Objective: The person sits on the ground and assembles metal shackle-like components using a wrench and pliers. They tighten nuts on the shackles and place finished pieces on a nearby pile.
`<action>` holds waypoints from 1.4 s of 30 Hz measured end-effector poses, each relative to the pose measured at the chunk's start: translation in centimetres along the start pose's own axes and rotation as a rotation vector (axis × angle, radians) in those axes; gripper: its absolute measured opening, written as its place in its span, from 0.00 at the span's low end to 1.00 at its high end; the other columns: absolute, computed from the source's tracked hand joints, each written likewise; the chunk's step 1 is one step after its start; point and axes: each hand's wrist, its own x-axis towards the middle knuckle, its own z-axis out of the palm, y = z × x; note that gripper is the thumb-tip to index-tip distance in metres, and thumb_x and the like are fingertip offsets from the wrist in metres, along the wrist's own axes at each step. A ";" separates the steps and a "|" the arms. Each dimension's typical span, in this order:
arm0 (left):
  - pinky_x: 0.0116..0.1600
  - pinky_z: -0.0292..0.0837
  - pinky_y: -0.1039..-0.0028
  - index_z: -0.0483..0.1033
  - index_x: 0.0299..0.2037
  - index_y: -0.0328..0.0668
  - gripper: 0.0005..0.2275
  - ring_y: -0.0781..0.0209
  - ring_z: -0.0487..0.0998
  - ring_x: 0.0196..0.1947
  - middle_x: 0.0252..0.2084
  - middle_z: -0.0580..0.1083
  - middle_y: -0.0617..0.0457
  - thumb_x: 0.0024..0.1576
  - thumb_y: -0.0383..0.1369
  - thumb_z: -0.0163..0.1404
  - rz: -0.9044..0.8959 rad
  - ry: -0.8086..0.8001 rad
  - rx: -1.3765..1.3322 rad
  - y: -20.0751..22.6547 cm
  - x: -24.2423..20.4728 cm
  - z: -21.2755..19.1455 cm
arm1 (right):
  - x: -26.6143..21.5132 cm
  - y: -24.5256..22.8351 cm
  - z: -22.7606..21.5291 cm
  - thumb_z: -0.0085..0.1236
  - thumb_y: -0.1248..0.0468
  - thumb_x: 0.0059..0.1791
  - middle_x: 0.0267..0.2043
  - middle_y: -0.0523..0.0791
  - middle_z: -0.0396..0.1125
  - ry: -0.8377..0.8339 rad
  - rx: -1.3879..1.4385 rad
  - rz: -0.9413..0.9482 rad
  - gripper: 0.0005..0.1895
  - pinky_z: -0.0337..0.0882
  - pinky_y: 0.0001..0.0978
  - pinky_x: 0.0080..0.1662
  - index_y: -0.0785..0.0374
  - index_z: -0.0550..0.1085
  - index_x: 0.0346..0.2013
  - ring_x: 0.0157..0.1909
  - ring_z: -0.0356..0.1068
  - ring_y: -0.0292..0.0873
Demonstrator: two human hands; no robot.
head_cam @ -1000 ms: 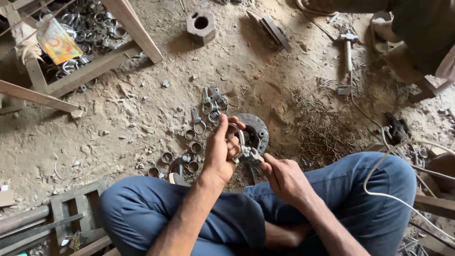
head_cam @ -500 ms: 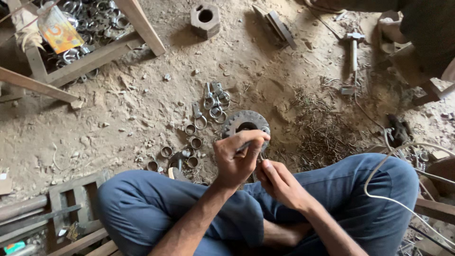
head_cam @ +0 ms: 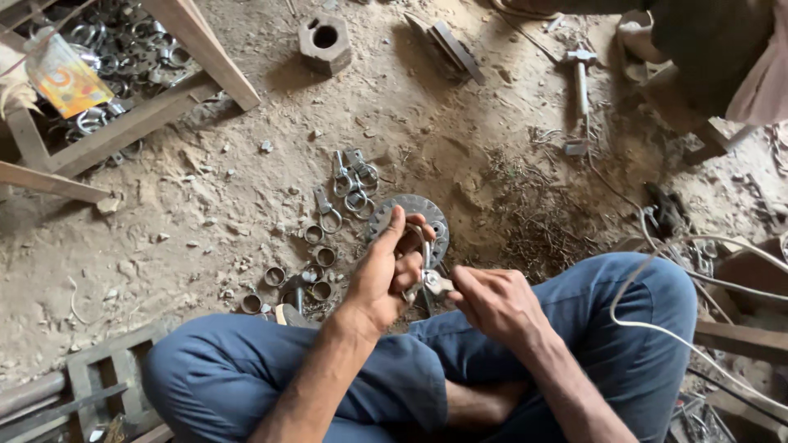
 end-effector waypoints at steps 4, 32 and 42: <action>0.18 0.50 0.86 0.77 0.37 0.41 0.15 0.80 0.57 0.16 0.27 0.73 0.59 0.69 0.43 0.44 0.432 0.124 0.121 0.9 0.0 -0.3 | 0.5 0.1 0.7 0.43 0.60 0.59 0.22 0.47 0.59 0.068 0.335 0.265 0.12 0.62 0.36 0.27 0.66 0.66 0.37 0.22 0.61 0.46; 0.17 0.49 0.85 0.75 0.41 0.47 0.13 0.77 0.60 0.15 0.33 0.77 0.57 0.65 0.46 0.45 0.085 0.175 0.138 -0.5 1.7 -1.7 | 0.2 -0.9 0.9 0.53 0.59 0.55 0.23 0.54 0.64 -0.065 0.172 0.199 0.11 0.62 0.51 0.27 0.64 0.67 0.35 0.26 0.66 0.62; 0.20 0.63 0.86 0.79 0.40 0.40 0.08 0.78 0.70 0.18 0.36 0.83 0.50 0.66 0.33 0.50 1.222 -0.005 0.994 -0.9 -1.7 -0.6 | -0.5 -1.3 3.3 0.34 0.54 0.66 0.23 0.40 0.53 -0.100 0.835 0.450 0.24 0.57 0.36 0.31 0.65 0.63 0.31 0.27 0.51 0.37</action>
